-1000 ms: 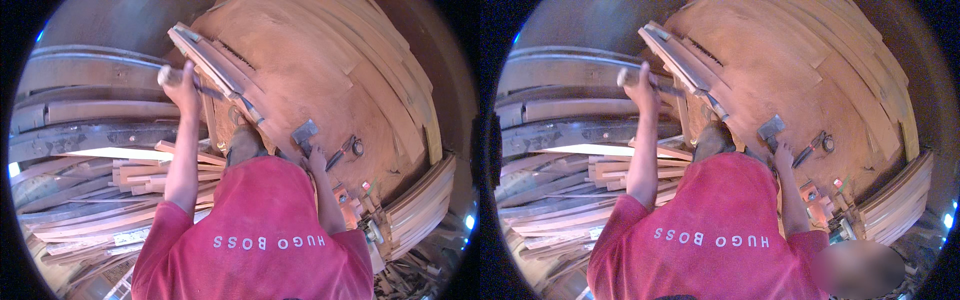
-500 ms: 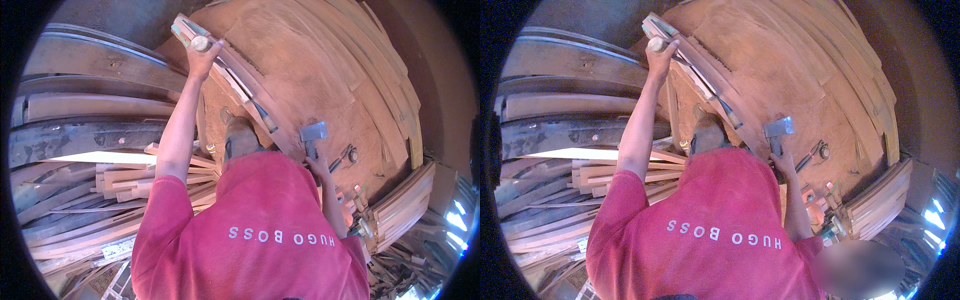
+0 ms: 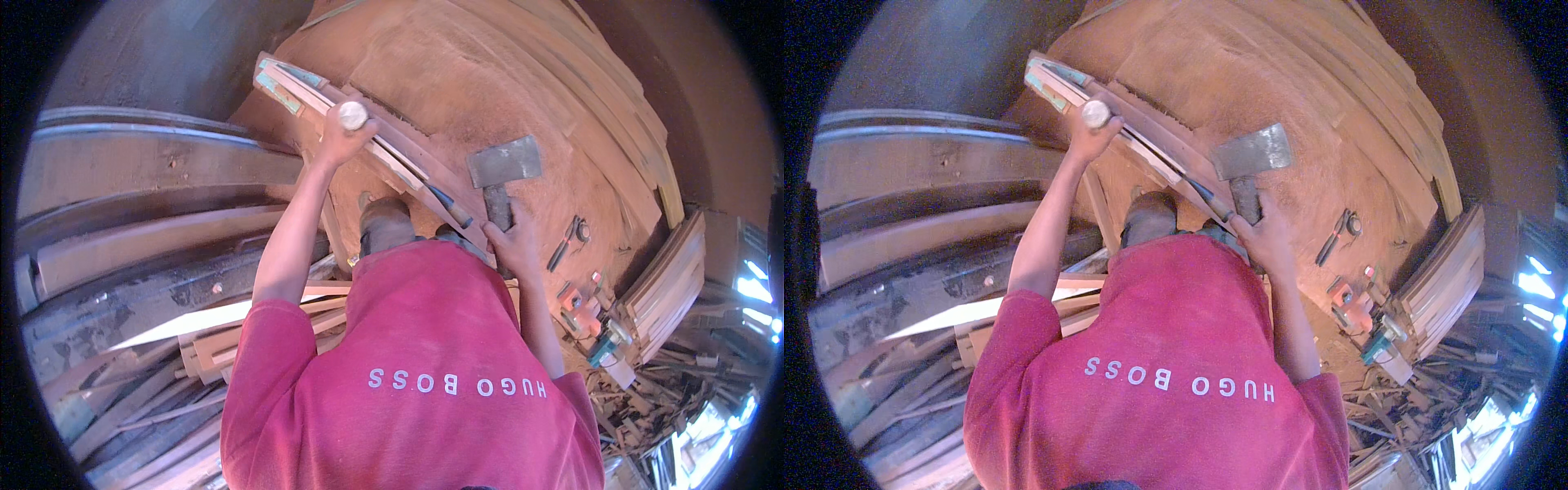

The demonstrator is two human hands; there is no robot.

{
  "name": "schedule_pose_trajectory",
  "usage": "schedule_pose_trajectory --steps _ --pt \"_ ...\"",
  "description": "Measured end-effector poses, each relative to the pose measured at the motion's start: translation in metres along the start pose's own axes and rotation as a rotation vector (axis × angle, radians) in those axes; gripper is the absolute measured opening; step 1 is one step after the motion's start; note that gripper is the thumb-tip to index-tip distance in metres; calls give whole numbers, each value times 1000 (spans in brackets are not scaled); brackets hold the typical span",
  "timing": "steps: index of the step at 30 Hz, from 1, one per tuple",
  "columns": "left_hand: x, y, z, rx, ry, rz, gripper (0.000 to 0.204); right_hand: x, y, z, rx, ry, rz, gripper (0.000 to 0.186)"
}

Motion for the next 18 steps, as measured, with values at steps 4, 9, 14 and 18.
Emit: schedule_pose_trajectory --steps 4,9,14,18 --pt "-2 -23 8 163 -33 169 15 5 20 -42 -66 -75 76 36" --pt "-11 -23 11 66 -92 78 15 1 41 -72 -75 43 35 42" --pt "-12 -5 -26 118 36 -28 18 -15 43 -119 -63 -169 104 33" --pt "-9 0 -21 189 -35 -49 20 -1 -2 -214 -208 -291 322 36"
Point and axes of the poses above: each hand's wrist, its own x-axis away from the middle knuckle, its own y-axis out of the palm, z = x × y, the point moved 8 cm from there along -x, towards the middle knuckle, and after that the axes turned 10 degrees about z, right-handed, at the moved point
